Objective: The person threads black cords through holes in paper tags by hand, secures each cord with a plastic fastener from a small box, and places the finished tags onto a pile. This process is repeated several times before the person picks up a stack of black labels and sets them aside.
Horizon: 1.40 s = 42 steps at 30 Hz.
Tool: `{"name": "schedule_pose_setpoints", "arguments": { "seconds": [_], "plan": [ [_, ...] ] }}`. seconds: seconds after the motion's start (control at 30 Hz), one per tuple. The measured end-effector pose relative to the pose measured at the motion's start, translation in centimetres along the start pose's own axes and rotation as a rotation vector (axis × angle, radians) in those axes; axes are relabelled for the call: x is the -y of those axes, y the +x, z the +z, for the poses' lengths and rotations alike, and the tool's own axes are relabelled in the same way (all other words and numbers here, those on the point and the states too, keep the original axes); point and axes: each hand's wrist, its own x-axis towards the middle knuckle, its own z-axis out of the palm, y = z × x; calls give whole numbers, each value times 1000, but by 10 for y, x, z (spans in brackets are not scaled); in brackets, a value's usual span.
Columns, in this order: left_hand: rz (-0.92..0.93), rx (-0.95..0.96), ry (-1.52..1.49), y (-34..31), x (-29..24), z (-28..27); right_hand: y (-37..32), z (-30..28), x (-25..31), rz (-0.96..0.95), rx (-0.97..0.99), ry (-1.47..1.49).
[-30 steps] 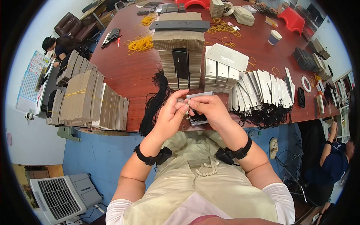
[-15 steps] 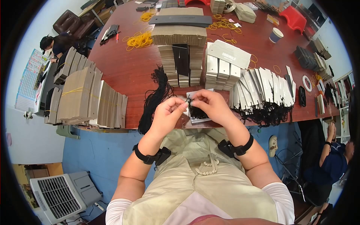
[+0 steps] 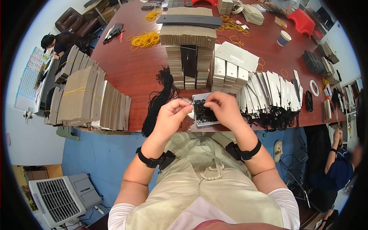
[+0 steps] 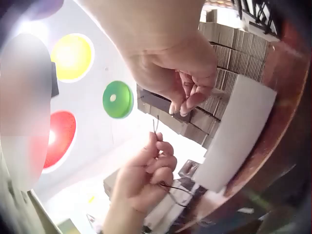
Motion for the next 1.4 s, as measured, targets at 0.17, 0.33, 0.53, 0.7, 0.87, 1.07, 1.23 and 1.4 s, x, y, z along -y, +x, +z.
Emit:
{"name": "schedule_pose_setpoints", "arguments": {
  "seconds": [0.17, 0.33, 0.53, 0.7, 0.87, 1.07, 1.23, 1.4],
  "plan": [
    [12, 21, -80, 1, 3, 2, 1, -6, 19, 141, 51, 696],
    [11, 21, -57, 1, 3, 3, 0, -4, 4, 179, 7, 443],
    [-37, 26, -44, 1, 4, 3, -1, 2, -11, -15, -113, 176],
    [1, 23, -52, 1, 6, 5, -2, -4, 7, 44, 25, 675],
    [27, 23, -28, 0, 5, 6, 1, -10, 15, 301, 143, 1024],
    [16, 15, -3, -1, 5, 6, 1, -6, -4, 355, 264, 1219],
    [12, 15, -25, -1, 6, 7, 3, -2, 4, 429, 178, 1235],
    [26, 14, 7, 0, 7, 7, 4, 2, 8, 473, 167, 1239]
  ]
}}
